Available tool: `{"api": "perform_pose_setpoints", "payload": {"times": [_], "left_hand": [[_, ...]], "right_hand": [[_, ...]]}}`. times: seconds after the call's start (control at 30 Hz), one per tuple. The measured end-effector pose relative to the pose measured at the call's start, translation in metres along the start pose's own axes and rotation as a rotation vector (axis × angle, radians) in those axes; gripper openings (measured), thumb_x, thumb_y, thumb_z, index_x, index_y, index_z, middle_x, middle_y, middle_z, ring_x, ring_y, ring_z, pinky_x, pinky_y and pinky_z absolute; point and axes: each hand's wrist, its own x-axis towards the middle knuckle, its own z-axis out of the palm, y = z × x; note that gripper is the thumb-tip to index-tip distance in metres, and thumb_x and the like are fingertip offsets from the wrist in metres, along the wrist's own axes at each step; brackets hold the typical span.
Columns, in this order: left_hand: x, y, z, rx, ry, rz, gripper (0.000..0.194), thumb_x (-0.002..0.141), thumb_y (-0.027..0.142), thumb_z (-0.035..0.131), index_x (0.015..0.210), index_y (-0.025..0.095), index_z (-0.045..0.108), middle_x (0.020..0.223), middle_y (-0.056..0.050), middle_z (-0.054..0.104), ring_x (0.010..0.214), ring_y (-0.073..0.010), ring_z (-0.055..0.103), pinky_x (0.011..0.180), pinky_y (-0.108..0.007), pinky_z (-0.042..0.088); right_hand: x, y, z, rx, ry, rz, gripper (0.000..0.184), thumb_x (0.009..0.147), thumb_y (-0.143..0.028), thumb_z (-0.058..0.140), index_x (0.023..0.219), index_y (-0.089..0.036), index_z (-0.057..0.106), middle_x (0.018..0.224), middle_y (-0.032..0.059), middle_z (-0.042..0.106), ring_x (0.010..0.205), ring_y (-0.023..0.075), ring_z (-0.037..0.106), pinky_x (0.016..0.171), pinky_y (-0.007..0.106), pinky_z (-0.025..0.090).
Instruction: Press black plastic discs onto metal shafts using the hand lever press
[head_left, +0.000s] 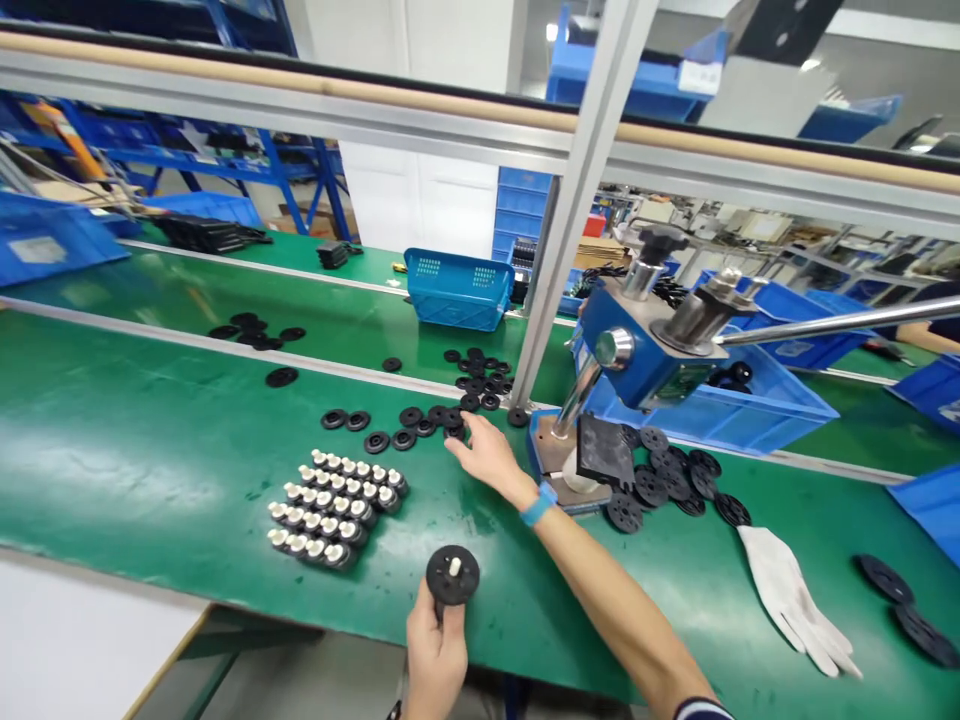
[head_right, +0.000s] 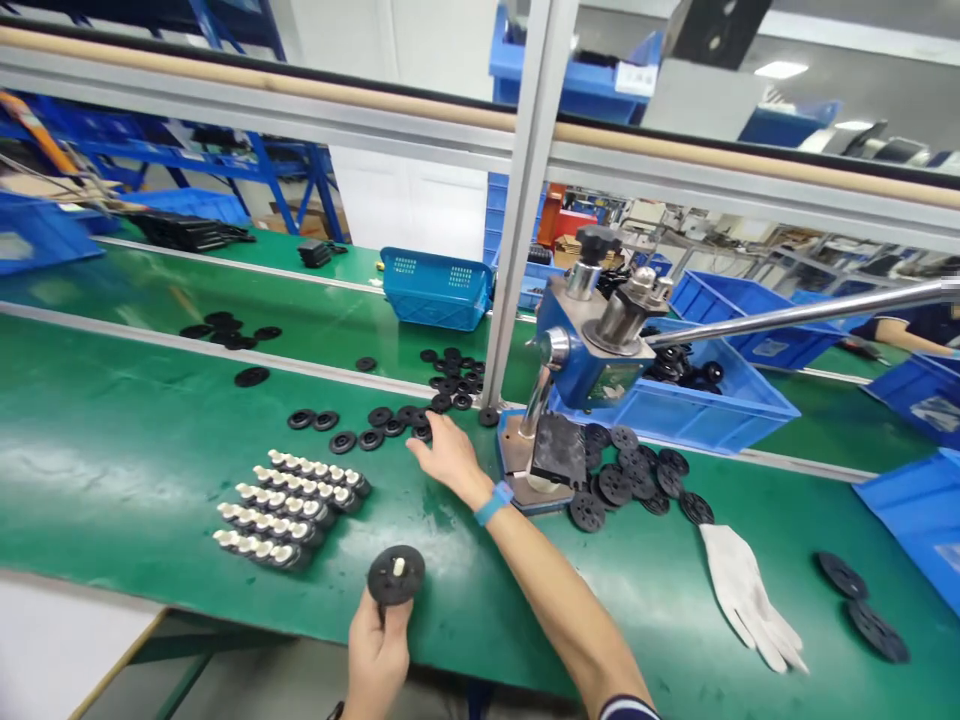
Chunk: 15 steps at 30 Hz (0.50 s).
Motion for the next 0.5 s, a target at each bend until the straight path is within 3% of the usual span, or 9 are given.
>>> {"api": "perform_pose_setpoints", "payload": {"times": [0.1,0.23,0.37,0.5], "left_hand": [[0.002,0.003,0.0,0.044,-0.033,0.003,0.054,0.093,0.062,0.06,0.113,0.013,0.075,0.103,-0.018,0.081,0.095,-0.0354,0.078,0.08,-0.041,0.063],[0.004,0.007,-0.001,0.07,-0.072,0.01,0.051,0.096,0.059,0.056,0.112,0.014,0.074,0.093,-0.015,0.081,0.083,-0.0322,0.078,0.069,-0.037,0.063],[0.005,0.014,0.001,0.065,-0.068,0.037,0.051,0.095,0.061,0.056,0.105,0.015,0.075,0.086,-0.013,0.08,0.076,-0.03,0.076,0.065,-0.035,0.061],[0.008,0.022,0.001,0.06,-0.062,0.031,0.053,0.092,0.066,0.058,0.099,0.016,0.074,0.077,-0.009,0.075,0.069,-0.0273,0.072,0.064,-0.034,0.059]], "right_hand": [[0.042,-0.003,0.021,-0.052,0.012,0.013,0.05,0.091,-0.03,0.076,0.137,-0.015,0.062,0.142,0.019,0.061,0.128,0.0317,0.06,0.107,0.043,0.05],[0.051,0.0,0.029,-0.034,0.025,0.033,0.022,0.098,-0.028,0.069,0.117,-0.016,0.07,0.129,0.0121,0.068,0.124,0.028,0.062,0.107,0.05,0.05],[0.023,0.004,0.012,0.078,0.062,0.037,0.024,0.105,-0.029,0.058,0.121,-0.017,0.069,0.118,0.012,0.074,0.111,0.0254,0.07,0.1,0.042,0.054],[-0.045,0.014,-0.016,0.247,0.023,0.056,0.049,0.112,-0.047,0.031,0.137,-0.016,0.059,0.083,0.0058,0.076,0.065,0.0169,0.071,0.062,0.027,0.056]]}}
